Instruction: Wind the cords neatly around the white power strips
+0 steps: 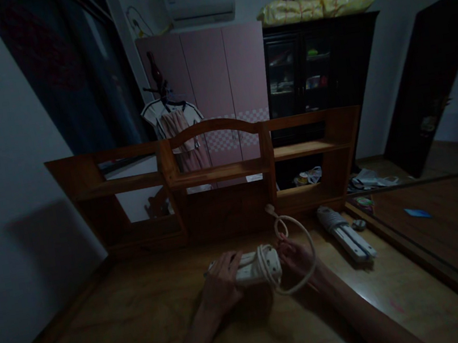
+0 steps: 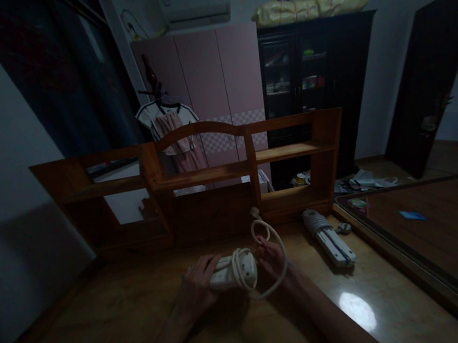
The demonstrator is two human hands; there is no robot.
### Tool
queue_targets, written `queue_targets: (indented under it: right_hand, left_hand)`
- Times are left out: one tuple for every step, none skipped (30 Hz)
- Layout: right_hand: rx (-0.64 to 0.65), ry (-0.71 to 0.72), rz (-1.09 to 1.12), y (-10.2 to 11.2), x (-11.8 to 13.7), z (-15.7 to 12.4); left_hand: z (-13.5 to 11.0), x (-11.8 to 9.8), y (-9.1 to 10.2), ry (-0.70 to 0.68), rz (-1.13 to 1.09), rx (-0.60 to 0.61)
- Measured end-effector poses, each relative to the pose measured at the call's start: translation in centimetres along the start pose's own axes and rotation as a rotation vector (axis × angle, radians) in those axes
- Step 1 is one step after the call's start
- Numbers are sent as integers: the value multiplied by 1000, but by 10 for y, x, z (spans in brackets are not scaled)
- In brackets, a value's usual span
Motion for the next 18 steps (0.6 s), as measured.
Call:
queue_targets:
  right_hand:
    - [-12, -12, 35, -1, -1, 0]
    - [-25, -33, 81, -2, -2, 0]
    - [-29, -57, 128, -2, -4, 0]
    - [-32, -84, 177, -3, -7, 0]
    - [-37, -109, 220, -2, -10, 0]
    - [-45, -128, 253, -1, -12, 1]
    - [-58, -139, 273, 2, -14, 1]
    - [-71, -145, 278, 5, -15, 1]
    - [-82, -148, 273, 8, -16, 1]
    - [-88, -148, 265, 11, -17, 2]
    - [-88, -150, 258, 13, -17, 2]
    - [-81, -152, 249, 14, -17, 2]
    - [-68, -152, 239, 14, -17, 2]
    - [-52, -153, 229, 13, -17, 1]
    - [-34, -152, 220, 11, -16, 1]
    - [-13, -148, 206, 9, -16, 0]
    - [11, -139, 187, 6, -15, -1]
    - [36, -120, 154, 3, -14, -3]
  left_hand:
    - [0, 2, 1, 57, -6, -15]
    - [0, 4, 3, 114, -16, -37]
    - [0, 6, 5, 167, -31, -63]
    - [0, 8, 8, 211, -50, -91]
    - [-1, 10, 10, 248, -77, -124]
    - [-1, 12, 13, 278, -108, -161]
    - [-2, 14, 15, 304, -146, -201]
    - [-2, 16, 18, 327, -188, -244]
    - [-3, 18, 19, 355, -232, -287]
    - [-3, 21, 20, 393, -277, -328]
    - [-4, 25, 19, 436, -326, -365]
    - [-4, 28, 17, 487, -385, -393]
    - [-5, 32, 15, 543, -457, -410]
    - [-5, 36, 11, 603, -541, -420]
    - [-6, 40, 7, 664, -639, -430]
    - [-7, 43, 2, 725, -744, -442]
    - [-8, 45, -1, 773, -854, -452]
    - [-8, 47, -4, 803, -965, -462]
Point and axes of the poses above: each hand's wrist, its own z-axis towards the middle knuckle, its own y-axis out of the back of the hand, x = y × z, the point moved 5 cm from there along z, towards the middle knuckle, and after that the axes turned 5 degrees about -z, right-handed, at the moved point
